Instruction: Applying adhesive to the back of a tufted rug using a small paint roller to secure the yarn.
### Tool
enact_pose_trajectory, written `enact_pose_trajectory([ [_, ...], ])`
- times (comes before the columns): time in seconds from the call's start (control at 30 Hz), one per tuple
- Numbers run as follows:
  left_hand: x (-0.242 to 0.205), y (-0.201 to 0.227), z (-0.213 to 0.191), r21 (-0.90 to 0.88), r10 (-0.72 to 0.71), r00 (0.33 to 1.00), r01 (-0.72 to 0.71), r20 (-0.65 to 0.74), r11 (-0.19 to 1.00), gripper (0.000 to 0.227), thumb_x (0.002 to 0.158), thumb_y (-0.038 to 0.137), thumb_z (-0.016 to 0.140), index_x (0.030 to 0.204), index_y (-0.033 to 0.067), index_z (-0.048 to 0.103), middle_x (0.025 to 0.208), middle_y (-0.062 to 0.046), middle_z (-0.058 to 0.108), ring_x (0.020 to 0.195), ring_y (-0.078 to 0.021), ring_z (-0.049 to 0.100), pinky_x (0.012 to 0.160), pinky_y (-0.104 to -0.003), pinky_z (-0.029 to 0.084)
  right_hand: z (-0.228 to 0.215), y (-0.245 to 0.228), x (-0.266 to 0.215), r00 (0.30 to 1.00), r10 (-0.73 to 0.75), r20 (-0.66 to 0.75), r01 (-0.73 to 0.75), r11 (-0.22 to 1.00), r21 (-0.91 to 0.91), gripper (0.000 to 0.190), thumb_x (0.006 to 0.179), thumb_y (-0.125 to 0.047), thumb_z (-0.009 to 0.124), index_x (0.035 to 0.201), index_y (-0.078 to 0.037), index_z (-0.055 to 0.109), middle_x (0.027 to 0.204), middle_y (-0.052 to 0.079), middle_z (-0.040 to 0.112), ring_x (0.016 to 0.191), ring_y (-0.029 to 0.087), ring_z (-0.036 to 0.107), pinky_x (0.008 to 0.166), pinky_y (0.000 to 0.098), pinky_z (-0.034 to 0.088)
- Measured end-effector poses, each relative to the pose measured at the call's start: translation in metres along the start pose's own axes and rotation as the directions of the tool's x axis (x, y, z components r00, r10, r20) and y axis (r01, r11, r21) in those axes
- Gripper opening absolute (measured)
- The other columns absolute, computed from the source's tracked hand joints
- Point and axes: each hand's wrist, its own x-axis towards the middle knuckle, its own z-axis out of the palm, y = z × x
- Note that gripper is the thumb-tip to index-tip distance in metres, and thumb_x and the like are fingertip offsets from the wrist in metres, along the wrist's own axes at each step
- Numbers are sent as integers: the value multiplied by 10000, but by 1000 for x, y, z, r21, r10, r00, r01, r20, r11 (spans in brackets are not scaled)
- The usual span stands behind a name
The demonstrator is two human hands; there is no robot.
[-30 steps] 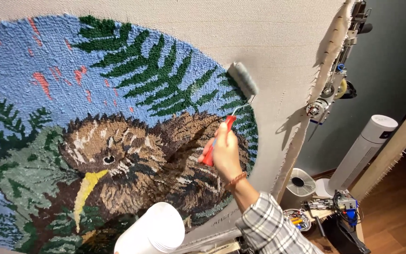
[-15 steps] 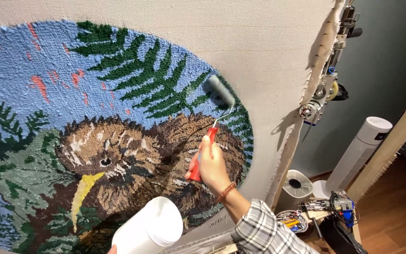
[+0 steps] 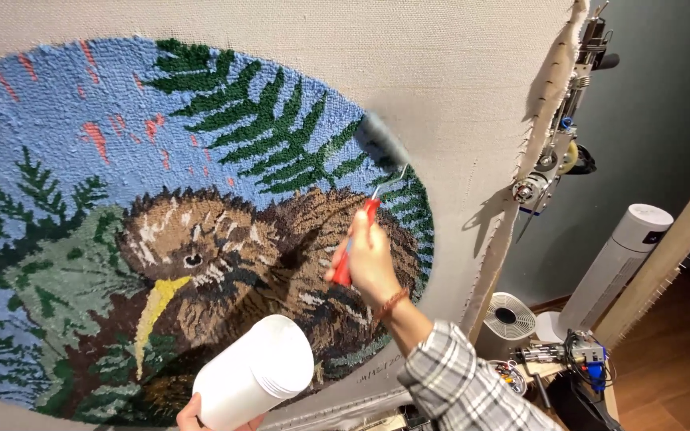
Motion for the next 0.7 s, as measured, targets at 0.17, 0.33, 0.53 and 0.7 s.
enact_pose_trajectory([
  [0.17,-19,22,-5,-3,-59,982,60,182,998,646,890,597,514,1471,316,521,1473,-12,591,1302,-343,595,912,-477,574,11,0,3,999,38,-31,-35,996,78,412,1165,-418,271,1011,-70,431,676,117,605,450,227,604,418,311,568],
  [0.33,-10,29,-13,40,-130,953,124,274,991,704,893,615,451,1545,351,431,1545,-29,524,1345,-390,545,973,-531,541,8,2,6,1000,31,2,-31,995,90,406,1178,-394,288,1030,-52,450,688,121,601,441,221,603,398,302,589],
  [0.53,-27,35,-12,-8,-112,965,117,238,993,672,884,587,466,1510,343,474,1516,-9,559,1356,-360,558,981,-536,562,13,6,6,999,-10,-46,11,999,37,436,1177,-402,260,985,-65,459,646,92,605,423,209,618,385,276,537],
  [0.7,-23,31,-15,13,-91,964,91,248,996,687,880,601,457,1516,342,478,1513,-29,555,1336,-372,563,934,-536,561,8,-8,12,996,-43,-81,38,997,-69,489,1173,-407,234,970,-51,500,605,70,615,420,206,651,350,246,478],
])
